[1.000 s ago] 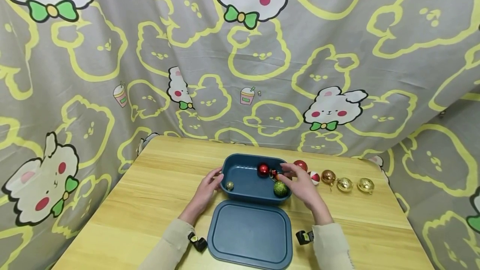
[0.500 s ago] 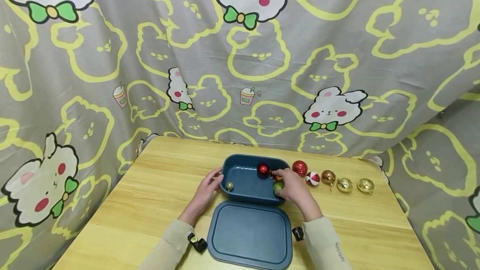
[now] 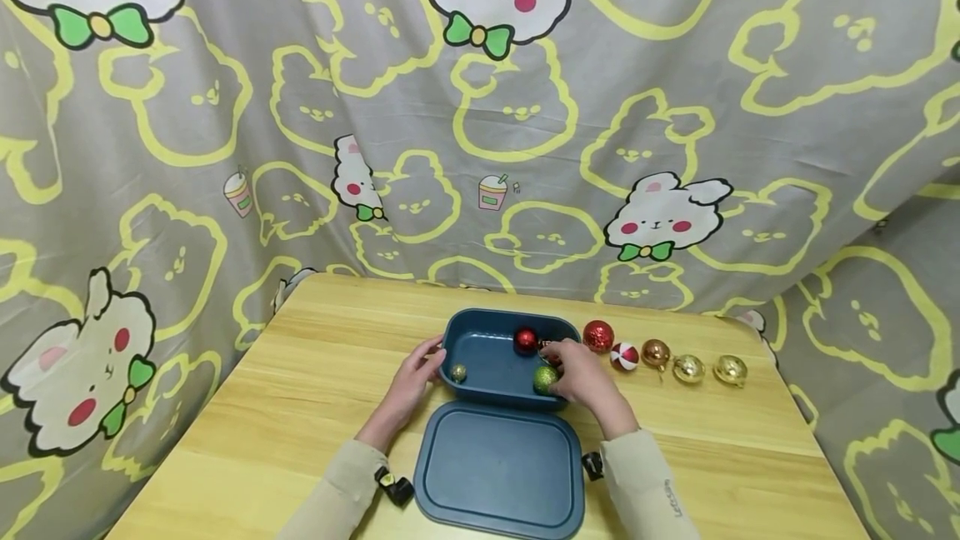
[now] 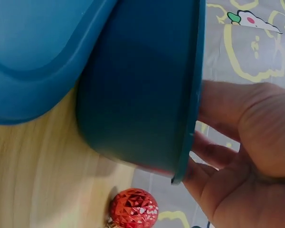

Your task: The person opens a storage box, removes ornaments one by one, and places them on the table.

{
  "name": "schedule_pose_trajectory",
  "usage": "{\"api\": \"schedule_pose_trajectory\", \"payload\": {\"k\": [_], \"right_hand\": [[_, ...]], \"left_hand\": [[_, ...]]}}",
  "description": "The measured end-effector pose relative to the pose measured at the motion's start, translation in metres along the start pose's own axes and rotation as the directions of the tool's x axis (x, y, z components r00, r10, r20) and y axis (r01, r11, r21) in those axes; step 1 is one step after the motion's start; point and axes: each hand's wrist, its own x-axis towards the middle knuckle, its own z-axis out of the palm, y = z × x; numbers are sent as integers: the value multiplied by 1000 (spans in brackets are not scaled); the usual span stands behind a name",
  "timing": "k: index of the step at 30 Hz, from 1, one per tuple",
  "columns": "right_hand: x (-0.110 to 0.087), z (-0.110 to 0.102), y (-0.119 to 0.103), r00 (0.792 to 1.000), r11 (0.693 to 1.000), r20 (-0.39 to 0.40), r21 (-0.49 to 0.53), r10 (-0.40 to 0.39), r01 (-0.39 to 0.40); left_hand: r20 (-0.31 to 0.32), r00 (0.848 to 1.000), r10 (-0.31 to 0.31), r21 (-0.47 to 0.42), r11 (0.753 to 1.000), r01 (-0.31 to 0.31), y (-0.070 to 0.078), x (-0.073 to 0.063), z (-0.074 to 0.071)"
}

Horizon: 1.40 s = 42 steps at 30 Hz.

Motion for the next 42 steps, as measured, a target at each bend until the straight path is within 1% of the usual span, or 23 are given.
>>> {"api": "schedule_pose_trajectory", "payload": {"k": [4,8,11,14,16,19,21,24,28,36,40,42], "right_hand": [[3,7,3,999,999,23,35,-39,38],[7,11,3,996,993,50,96,-70,65],[12,14,1,993,987,82,144,-91,78],[17,17,-1,988,983,114,161,-106,87],[20,20,-3,986,983,132,168,-104,81],[23,25,-5,984,982,144,168,-106,81],[25,28,-5,984,981,147,180,-103,76],[26,30,-5,984,978,147,194,-102,72],[26,32,-4,986,977,146,204,-87,56],[26,30,-6,992,973,121,232,-31,2],[25,28,-7,994,966,108,257,-34,5],[24,28,-7,994,963,104,271,-38,8]], "left_hand": [[5,1000,0,4,1000,0,0,-1,0],[10,1000,-1,8,1000,0,2,-2,0],[8,1000,3,15,1000,-4,2,-2,-1],[6,1000,6,23,1000,-6,1,-2,-1],[0,1000,4,23,1000,-4,-5,1,-1],[-20,1000,2,19,1000,-2,-19,7,0],[-31,999,9,20,1000,-9,-28,11,1],[-36,999,21,24,999,-20,-33,13,1],[-28,999,29,23,999,-28,-34,12,1],[-33,999,13,22,1000,-13,-32,14,1],[-29,999,34,23,999,-33,-33,13,0],[-23,997,67,27,997,-66,-34,13,0]]}}
